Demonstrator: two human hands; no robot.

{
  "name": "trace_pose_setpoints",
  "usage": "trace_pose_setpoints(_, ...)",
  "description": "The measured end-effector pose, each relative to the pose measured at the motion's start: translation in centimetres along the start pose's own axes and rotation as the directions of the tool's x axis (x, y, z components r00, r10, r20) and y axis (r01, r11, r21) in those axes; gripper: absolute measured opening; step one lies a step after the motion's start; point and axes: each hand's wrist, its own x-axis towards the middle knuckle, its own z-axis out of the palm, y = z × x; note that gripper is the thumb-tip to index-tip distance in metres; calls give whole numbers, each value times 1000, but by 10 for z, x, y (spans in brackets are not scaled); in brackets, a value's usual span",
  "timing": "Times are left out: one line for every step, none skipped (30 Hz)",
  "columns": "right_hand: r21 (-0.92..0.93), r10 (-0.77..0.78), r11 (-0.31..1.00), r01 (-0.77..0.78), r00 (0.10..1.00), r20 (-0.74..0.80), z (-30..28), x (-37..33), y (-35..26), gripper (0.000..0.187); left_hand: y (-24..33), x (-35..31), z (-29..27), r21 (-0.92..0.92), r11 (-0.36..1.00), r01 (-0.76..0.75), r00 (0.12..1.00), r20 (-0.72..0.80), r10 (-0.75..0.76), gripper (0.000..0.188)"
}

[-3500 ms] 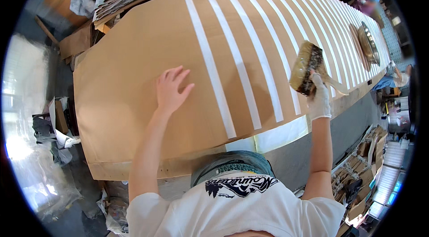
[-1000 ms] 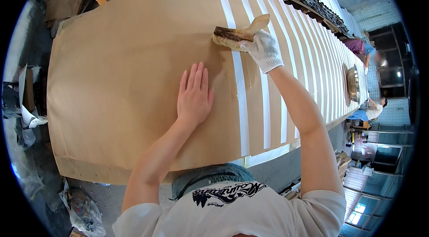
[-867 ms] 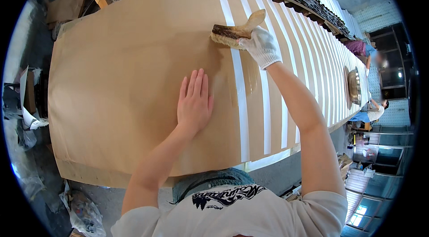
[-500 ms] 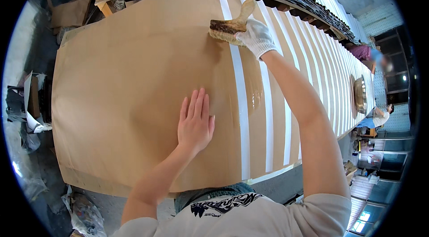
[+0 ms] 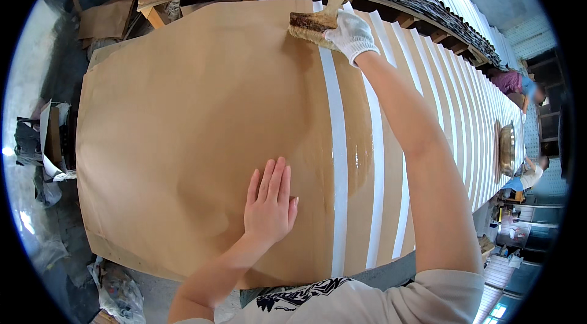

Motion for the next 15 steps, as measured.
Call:
trace_pose_setpoints(18, -10, 1000, 10, 1000, -8, 2, 5, 1, 43, 0, 0, 0, -2, 1000, 3, 1000, 3, -3, 71)
trace_pose_setpoints(35, -19, 999, 19, 1000, -16, 4, 11, 3, 48, 0, 1, -1, -4, 1000, 5, 1000, 6, -5, 72)
trace_pose_setpoints(13, -21, 1000, 22, 999, -25, 7, 17, 3, 44, 0, 1, -1, -5, 1000, 12, 1000, 9, -12, 72)
trace_pose_setpoints(-9, -24, 1000, 23, 999, -34, 11, 23, 3, 40, 1, 1, -1, -5, 1000, 15, 1000, 7, -15, 71)
trace_pose_setpoints(-32, -26, 999, 25, 999, -43, 14, 28, 3, 38, 2, 0, 0, -5, 1000, 18, 1000, 4, -18, 71)
trace_pose_setpoints(-24, -20, 1000, 19, 998, -54, 15, 33, 4, 37, 1, 1, 0, -5, 1000, 15, 1000, 2, -15, 71)
trace_pose_setpoints(-17, -13, 1000, 12, 998, -65, 15, 37, 5, 37, 1, 3, -1, -6, 1000, 11, 1000, 2, -11, 70)
trace_pose_setpoints(-10, -6, 1000, 6, 997, -77, 15, 40, 7, 37, 1, 4, -1, -7, 1000, 6, 1000, 2, -6, 70)
trace_pose_setpoints(-3, -14, 1000, 14, 997, -80, 17, 45, 4, 37, 1, 4, -1, -4, 1000, 13, 1000, 2, -13, 70)
trace_pose_setpoints(3, -22, 1000, 22, 996, -82, 19, 50, 1, 37, 0, 4, -1, 1, 1000, 20, 1000, 6, -20, 70)
trace_pose_setpoints(10, -30, 999, 31, 996, -85, 21, 55, -2, 37, 0, 4, -1, 5, 1000, 26, 1000, 9, -26, 69)
trace_pose_setpoints(-5, -27, 1000, 26, 996, -87, 22, 60, -1, 37, 0, 5, 0, 7, 1000, 25, 1000, 11, -25, 69)
trace_pose_setpoints(-18, -24, 1000, 22, 996, -89, 24, 66, 1, 37, 0, 5, 0, 9, 1000, 25, 1000, 10, -25, 69)
trace_pose_setpoints(-32, -21, 999, 18, 996, -90, 26, 71, 2, 37, 0, 4, 1, 11, 1000, 26, 1000, 9, -26, 69)
trace_pose_setpoints(-37, -18, 999, 14, 993, -119, 27, 74, 2, 36, 0, 4, 1, 15, 1000, 26, 1000, 6, -26, 69)
